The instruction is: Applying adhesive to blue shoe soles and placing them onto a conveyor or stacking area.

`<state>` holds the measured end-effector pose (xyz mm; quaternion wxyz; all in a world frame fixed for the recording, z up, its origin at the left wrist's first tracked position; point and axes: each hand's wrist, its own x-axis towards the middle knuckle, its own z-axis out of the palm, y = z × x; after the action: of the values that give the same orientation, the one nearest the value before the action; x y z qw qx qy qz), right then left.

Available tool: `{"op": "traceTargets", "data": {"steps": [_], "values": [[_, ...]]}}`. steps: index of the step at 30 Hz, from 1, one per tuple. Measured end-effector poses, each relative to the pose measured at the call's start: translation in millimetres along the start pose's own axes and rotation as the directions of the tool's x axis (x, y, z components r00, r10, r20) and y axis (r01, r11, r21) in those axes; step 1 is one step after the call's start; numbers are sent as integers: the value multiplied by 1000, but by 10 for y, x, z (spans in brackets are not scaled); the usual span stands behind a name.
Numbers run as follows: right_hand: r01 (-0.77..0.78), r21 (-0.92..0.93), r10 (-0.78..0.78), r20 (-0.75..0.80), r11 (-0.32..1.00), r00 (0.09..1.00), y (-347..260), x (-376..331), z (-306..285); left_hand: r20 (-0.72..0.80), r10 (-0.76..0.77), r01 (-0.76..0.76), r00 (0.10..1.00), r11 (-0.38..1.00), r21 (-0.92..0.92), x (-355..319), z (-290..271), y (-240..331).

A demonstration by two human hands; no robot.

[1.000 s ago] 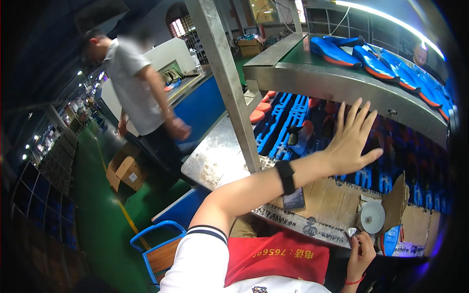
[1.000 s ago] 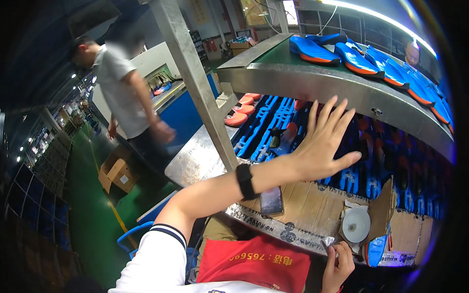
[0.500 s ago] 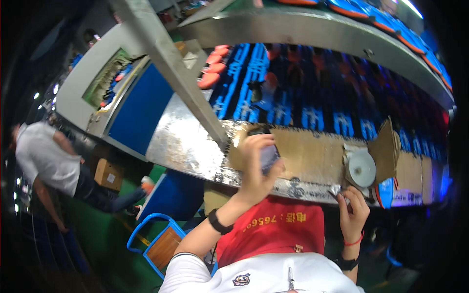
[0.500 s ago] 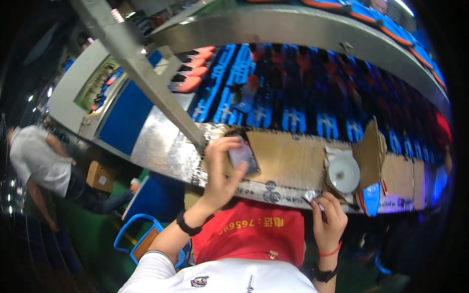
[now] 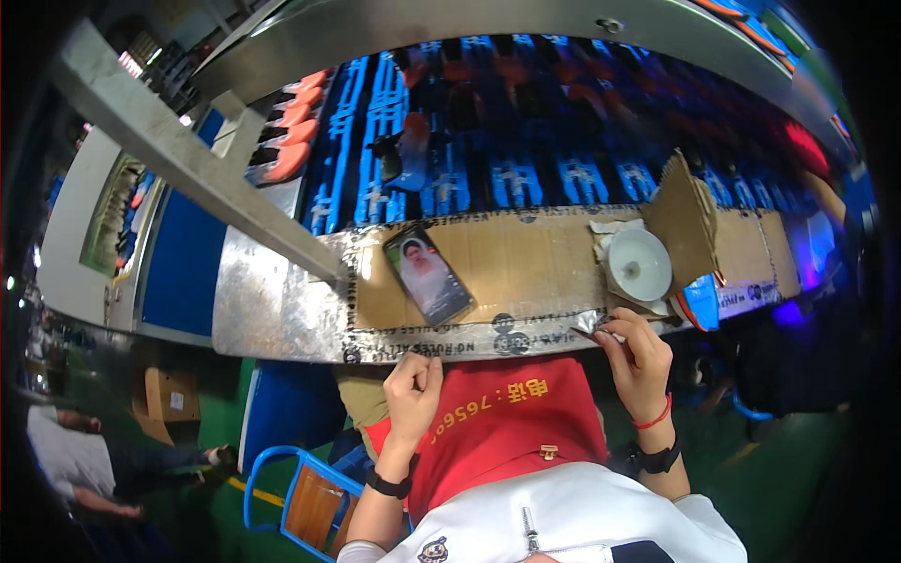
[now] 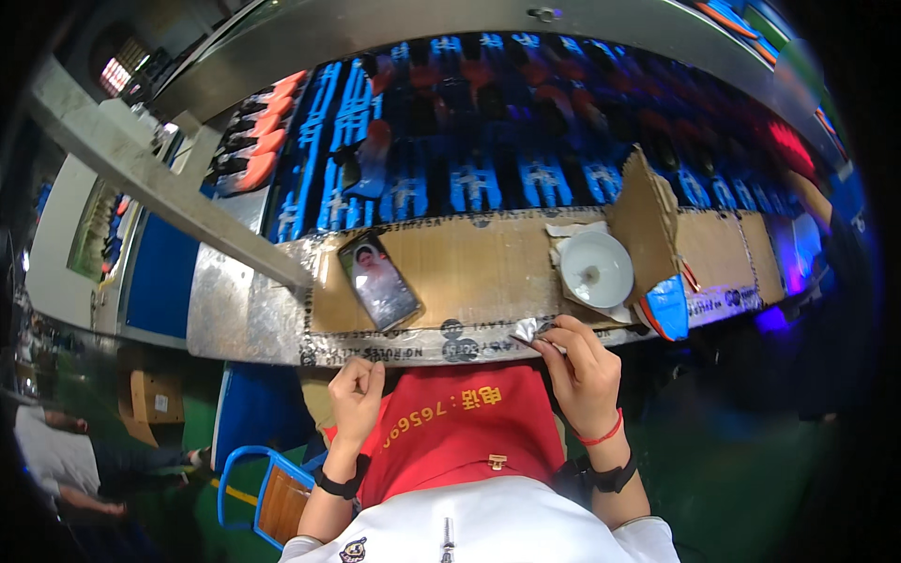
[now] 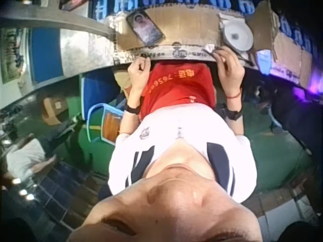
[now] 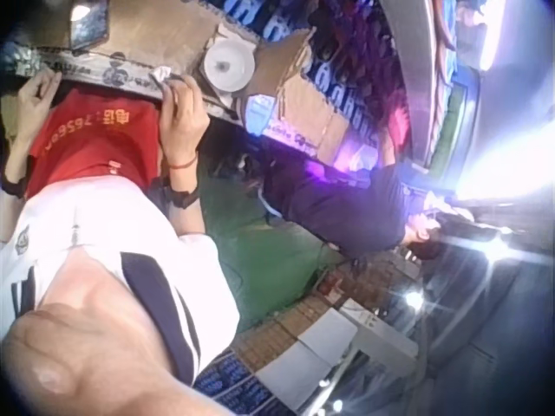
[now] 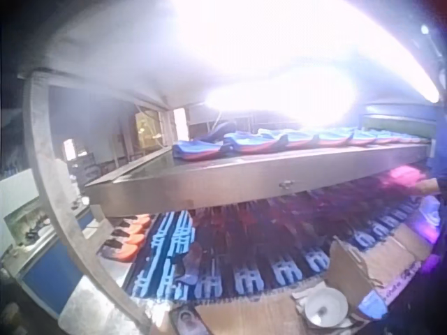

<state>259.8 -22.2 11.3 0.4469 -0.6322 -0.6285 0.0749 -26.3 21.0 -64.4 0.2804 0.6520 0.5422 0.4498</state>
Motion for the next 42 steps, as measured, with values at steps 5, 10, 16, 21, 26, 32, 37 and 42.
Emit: {"op": "traceTargets", "data": {"steps": [5, 10, 16, 21, 26, 32, 37, 42], "values": [[18, -13, -19, -126, 1000, 992, 84, 4, -242, 80, -77, 73, 994, 996, 49, -15, 43, -37], [73, -133, -121, -408, 988, 905, 247, -11, -748, 146, -73, 58, 987, 993, 106, -31, 90, -62], [-177, 12, 149, -596, 984, 789, 745, 142, -1324, 190, -109, 89, 976, 990, 109, -34, 170, -69], [-359, -279, 221, -426, 891, 877, 1284, 251, -1275, 185, -42, 24, 982, 995, 101, -44, 174, -74], [-478, -191, 415, -293, 857, 861, 1606, 173, -1170, 165, -62, 42, 984, 992, 123, -85, 94, -120], [-481, -215, 420, -275, 850, 865, 1764, 96, -1117, 155, -79, 63, 985, 992, 111, -148, 49, -141], [-547, -187, 492, -271, 816, 827, 1827, 96, -1082, 158, -110, 92, 981, 989, 117, -177, 68, -137], [-372, -502, 229, -324, 781, 918, 1833, 60, -1060, 156, -91, 77, 984, 992, 96, -230, 1, -224]]}}
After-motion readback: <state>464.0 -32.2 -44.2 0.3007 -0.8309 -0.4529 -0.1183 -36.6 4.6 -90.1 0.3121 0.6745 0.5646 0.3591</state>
